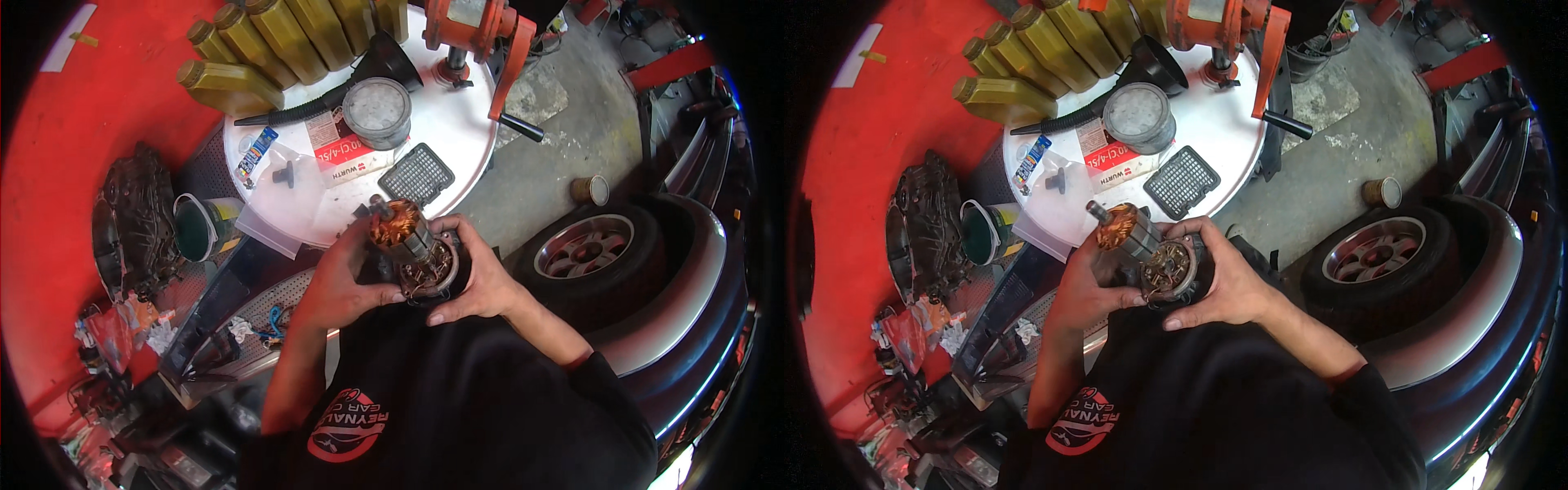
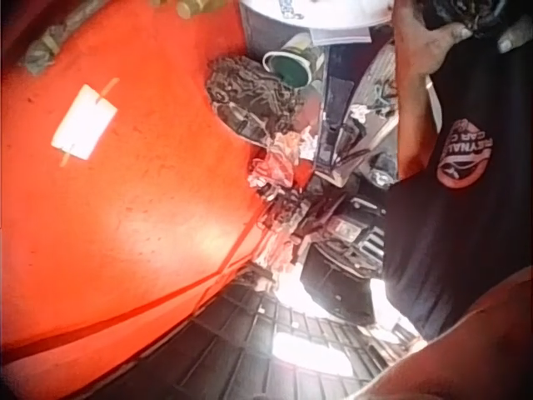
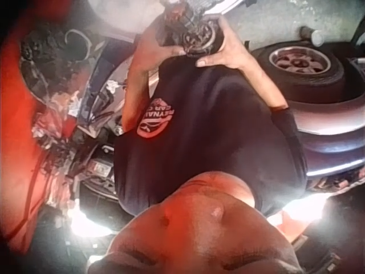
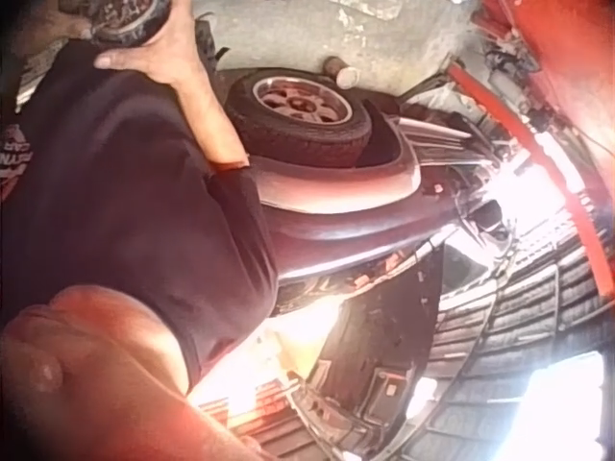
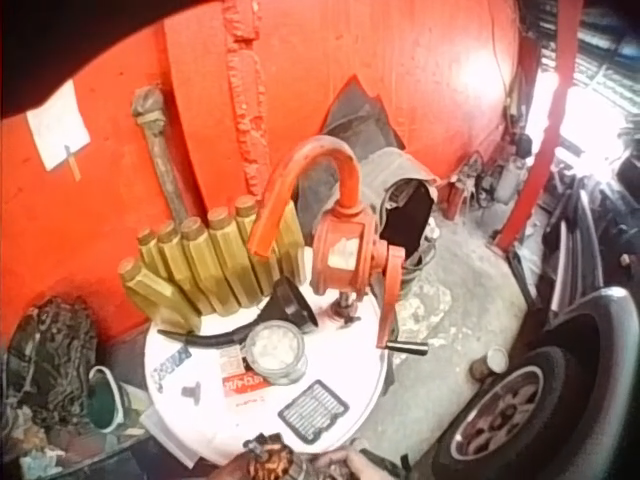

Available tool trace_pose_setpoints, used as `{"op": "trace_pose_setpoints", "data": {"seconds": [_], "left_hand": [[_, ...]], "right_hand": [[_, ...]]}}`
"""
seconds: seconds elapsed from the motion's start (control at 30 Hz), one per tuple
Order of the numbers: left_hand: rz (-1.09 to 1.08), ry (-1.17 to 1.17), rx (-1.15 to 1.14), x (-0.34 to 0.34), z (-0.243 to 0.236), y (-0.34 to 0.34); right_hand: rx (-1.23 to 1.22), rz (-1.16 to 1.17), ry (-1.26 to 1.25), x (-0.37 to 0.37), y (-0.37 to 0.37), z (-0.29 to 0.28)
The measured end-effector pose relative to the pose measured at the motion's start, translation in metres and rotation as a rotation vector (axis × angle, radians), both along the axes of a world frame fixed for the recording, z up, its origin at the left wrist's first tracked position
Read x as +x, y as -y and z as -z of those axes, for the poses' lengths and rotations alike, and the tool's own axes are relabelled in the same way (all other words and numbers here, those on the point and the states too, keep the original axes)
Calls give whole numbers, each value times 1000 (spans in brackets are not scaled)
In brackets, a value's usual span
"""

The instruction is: The recorder removes a starter motor from a vehicle and inspects its internal components on a workbench.

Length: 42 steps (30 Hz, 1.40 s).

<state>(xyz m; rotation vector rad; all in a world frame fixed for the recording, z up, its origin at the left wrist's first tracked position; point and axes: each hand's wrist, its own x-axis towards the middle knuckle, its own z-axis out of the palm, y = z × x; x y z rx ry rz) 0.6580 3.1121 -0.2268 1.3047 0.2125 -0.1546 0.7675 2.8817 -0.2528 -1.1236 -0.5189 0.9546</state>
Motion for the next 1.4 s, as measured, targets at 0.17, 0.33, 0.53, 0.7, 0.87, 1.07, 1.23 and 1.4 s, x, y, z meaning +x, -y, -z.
{"op": "trace_pose_setpoints", "data": {"seconds": [0.17,0.33,0.53,0.7,0.87,1.07,1.23,1.4], "left_hand": [[-141,-40,421,-26,-11,9],[-336,89,798,-20,-30,31],[-373,337,894,-23,-40,41],[-327,383,984,-16,-42,49],[-375,186,799,-13,-46,57],[-355,207,849,-10,-42,58],[-321,292,938,-10,-42,54],[-391,110,706,-16,-37,59]], "right_hand": [[11,-9,-129,8,-1,3],[-6,29,-139,6,-8,3],[72,70,63,10,-19,0],[38,81,109,9,-23,-1],[51,87,204,8,-21,4],[-55,122,208,8,-15,4],[-14,125,378,11,-14,5],[7,152,403,9,-13,8]]}}
